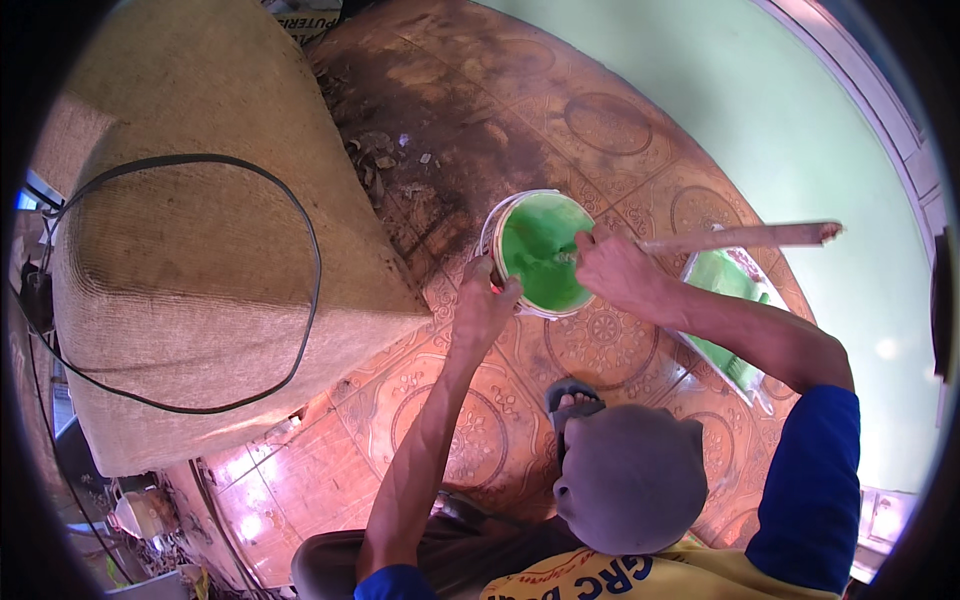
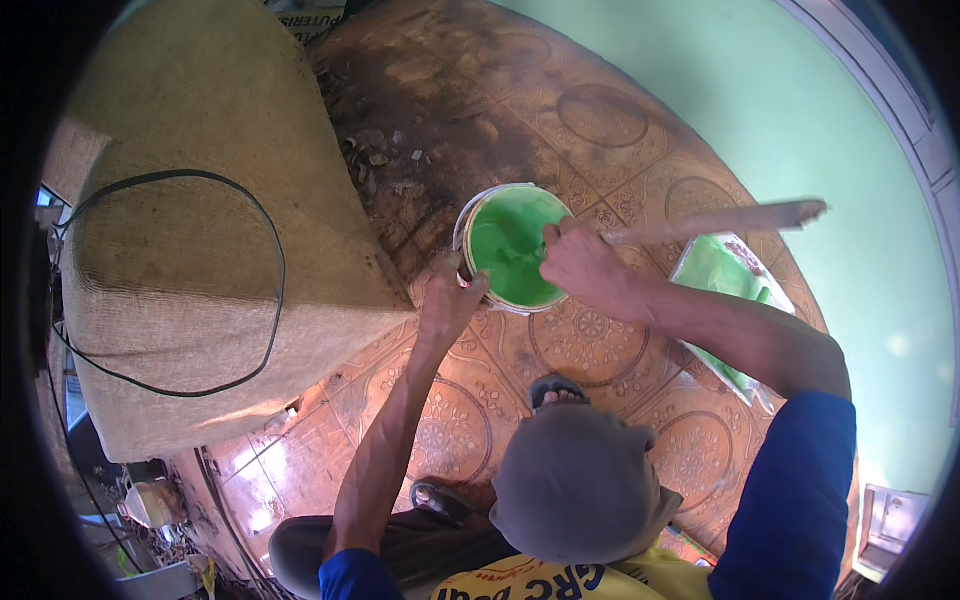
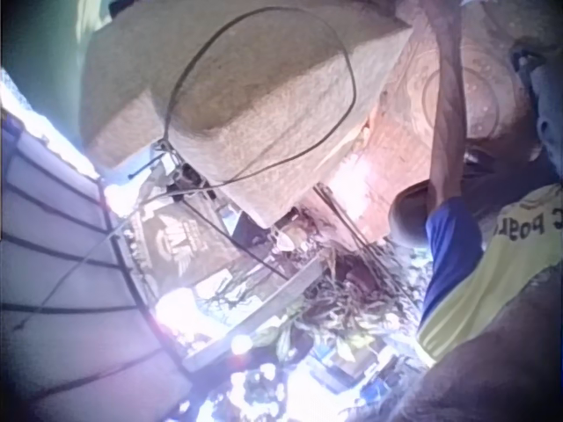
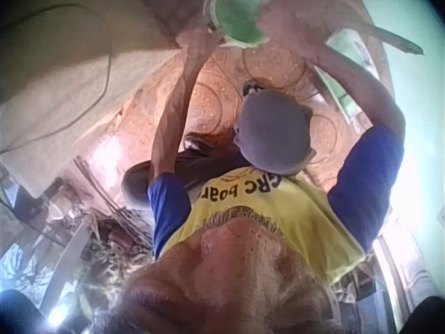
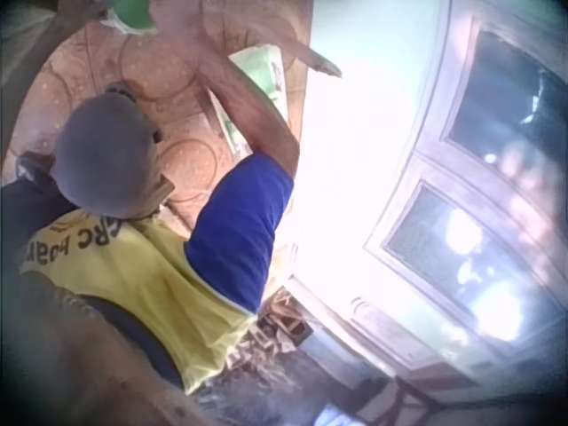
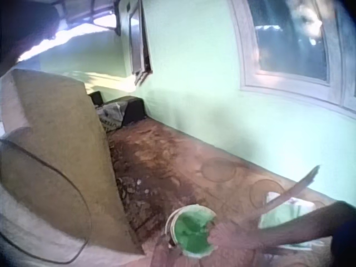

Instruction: The person sits on a tiled floor and mixes green paint in a bucket using a wooden stick. They pour green paint from a smaller container into the bucket and continue stirring the mixture before pouring it into a paint tray.

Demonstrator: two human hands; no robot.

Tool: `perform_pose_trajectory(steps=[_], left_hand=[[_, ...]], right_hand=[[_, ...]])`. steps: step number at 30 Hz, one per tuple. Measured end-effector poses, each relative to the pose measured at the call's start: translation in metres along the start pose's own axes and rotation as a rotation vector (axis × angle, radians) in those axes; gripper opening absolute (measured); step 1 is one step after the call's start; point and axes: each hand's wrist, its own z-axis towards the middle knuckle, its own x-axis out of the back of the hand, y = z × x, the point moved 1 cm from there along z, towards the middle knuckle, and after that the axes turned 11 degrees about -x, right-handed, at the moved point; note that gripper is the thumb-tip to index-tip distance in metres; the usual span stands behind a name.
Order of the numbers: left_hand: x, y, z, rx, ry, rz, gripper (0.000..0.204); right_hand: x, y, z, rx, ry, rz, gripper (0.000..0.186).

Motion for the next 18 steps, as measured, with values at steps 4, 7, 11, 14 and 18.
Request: perform_pose_trajectory(steps=[4, 7, 11, 14, 18], left_hand=[[0.006, 0.000, 0.003, -0.050, -0.009, 0.024, 0.030], [0.008, 0.020, 0.003, 0.169, -0.026, -0.213, 0.029], [0.004, 0.004, 0.004, 0.074, -0.002, -0.168, 0.026], [-0.001, -0.013, 0.001, -0.044, 0.032, -0.077, 0.027], [-0.003, -0.008, 0.004, -0.032, 0.009, -0.069, 0.026]], right_hand=[[-0.002, 0.001, -0.011, 0.012, 0.065, 0.265, 0.007], [-0.009, 0.010, 0.001, -0.086, 0.192, 0.388, 0.007], [-0.010, 0.017, 0.024, -0.120, 0.286, 0.158, 0.009], [-0.014, 0.006, 0.016, -0.046, 0.084, 0.043, 0.009], [-0.007, -0.003, -0.012, 0.004, 0.000, 0.150, 0.009]])
